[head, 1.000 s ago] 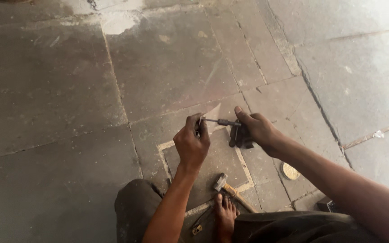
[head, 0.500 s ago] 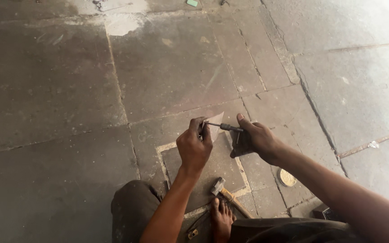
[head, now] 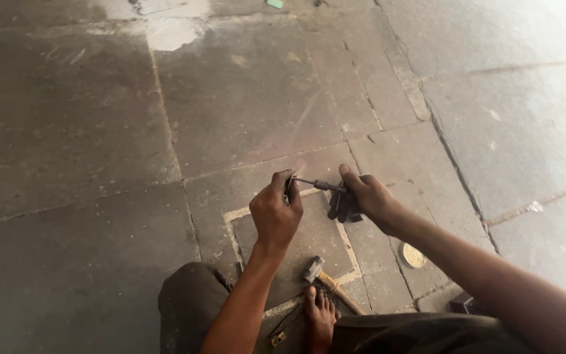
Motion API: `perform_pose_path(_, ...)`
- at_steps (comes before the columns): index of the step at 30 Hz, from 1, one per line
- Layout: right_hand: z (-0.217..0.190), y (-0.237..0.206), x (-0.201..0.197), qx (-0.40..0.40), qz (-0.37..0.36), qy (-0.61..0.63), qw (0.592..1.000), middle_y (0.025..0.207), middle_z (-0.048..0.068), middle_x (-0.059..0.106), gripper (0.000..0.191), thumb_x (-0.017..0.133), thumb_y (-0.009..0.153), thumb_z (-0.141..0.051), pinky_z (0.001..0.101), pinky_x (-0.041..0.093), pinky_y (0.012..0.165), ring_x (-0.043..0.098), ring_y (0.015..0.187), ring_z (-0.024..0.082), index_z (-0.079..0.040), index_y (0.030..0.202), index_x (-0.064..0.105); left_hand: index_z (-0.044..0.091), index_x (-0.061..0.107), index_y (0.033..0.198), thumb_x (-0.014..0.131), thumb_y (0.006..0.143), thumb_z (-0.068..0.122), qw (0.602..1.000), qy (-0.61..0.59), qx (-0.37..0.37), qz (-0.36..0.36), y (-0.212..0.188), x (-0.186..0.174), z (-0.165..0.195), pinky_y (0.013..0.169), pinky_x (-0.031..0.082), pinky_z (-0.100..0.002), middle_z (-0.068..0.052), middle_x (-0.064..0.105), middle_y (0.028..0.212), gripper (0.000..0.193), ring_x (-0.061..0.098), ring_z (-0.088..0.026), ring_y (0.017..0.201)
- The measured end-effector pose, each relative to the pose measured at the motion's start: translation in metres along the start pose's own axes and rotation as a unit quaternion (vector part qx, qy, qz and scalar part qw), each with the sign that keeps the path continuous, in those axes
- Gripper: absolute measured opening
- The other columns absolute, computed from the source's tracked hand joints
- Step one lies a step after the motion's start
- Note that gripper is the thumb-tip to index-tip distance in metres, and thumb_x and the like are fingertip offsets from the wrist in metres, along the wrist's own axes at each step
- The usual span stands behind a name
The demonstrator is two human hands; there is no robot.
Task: The person holds a metal plate and uses a divider tool to mark or measure points across its surface, turning the plate over to work on different areas.
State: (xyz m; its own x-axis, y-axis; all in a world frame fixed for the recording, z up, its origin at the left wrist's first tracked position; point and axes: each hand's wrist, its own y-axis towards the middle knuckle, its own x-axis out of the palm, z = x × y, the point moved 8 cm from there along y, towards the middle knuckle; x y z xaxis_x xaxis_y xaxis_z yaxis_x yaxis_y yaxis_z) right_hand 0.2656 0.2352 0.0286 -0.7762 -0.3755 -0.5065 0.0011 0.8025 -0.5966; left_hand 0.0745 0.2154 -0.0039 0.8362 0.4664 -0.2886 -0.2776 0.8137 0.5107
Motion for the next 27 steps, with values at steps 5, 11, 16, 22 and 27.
perform_pose_path(5, -0.046, -0.019, -0.025, -0.260, 0.136, -0.213, 0.932, 0.093, 0.012, 0.081, 0.047, 0.054, 0.098, -0.048, 0.0370, 0.058, 0.081, 0.078, 0.081, 0.022, -0.006, 0.108, 0.074, 0.007, 0.068, 0.111, 0.068, 0.097, 0.012, 0.994, -0.061, -0.083, -0.025, 0.001, 0.012, -0.024, 0.056, 0.060, -0.032, -0.008, 0.075, 0.081, 0.014, 0.075, -0.018, 0.068)
perform_pose_path(11, -0.067, -0.071, -0.006, -0.495, 0.241, -0.419, 0.722, 0.097, 0.012, 0.080, 0.040, 0.061, 0.098, -0.042, 0.0410, 0.052, 0.093, 0.075, 0.083, 0.024, -0.006, 0.111, 0.073, 0.006, 0.071, 0.106, 0.070, 0.092, 0.011, 0.979, -0.093, -0.175, -0.056, 0.000, 0.011, -0.036, 0.054, 0.056, -0.034, -0.008, 0.076, 0.074, 0.014, 0.075, -0.017, 0.061)
perform_pose_path(16, 0.021, 0.016, 0.003, 0.001, -0.069, 0.235, 0.970, 0.075, 0.017, 0.067, 0.066, 0.052, 0.114, -0.057, 0.0585, 0.066, 0.075, 0.067, 0.062, 0.028, 0.002, 0.091, 0.071, 0.005, 0.069, 0.111, 0.070, 0.095, 0.009, 0.999, -0.042, -0.018, 0.002, 0.000, -0.002, 0.006, 0.056, 0.056, -0.034, -0.010, 0.075, 0.080, 0.016, 0.076, -0.021, 0.068)
perform_pose_path(22, -0.066, -0.060, -0.016, -0.473, 0.238, -0.372, 0.762, 0.092, 0.020, 0.076, 0.065, 0.052, 0.103, -0.051, 0.0375, 0.056, 0.062, 0.073, 0.077, 0.026, 0.010, 0.119, 0.070, 0.008, 0.068, 0.111, 0.070, 0.095, 0.010, 0.992, -0.086, -0.091, -0.003, 0.006, -0.004, -0.012, 0.059, 0.059, -0.032, -0.009, 0.076, 0.082, 0.017, 0.078, -0.021, 0.071)
perform_pose_path(27, -0.055, -0.037, -0.018, -0.262, 0.170, -0.264, 0.912, 0.082, 0.011, 0.079, 0.062, 0.043, 0.102, -0.054, 0.0384, 0.058, 0.073, 0.075, 0.072, 0.023, -0.003, 0.093, 0.075, 0.007, 0.070, 0.108, 0.073, 0.091, 0.010, 0.988, -0.071, -0.133, -0.029, 0.001, 0.001, -0.019, 0.054, 0.054, -0.037, -0.011, 0.074, 0.072, 0.017, 0.073, -0.023, 0.060)
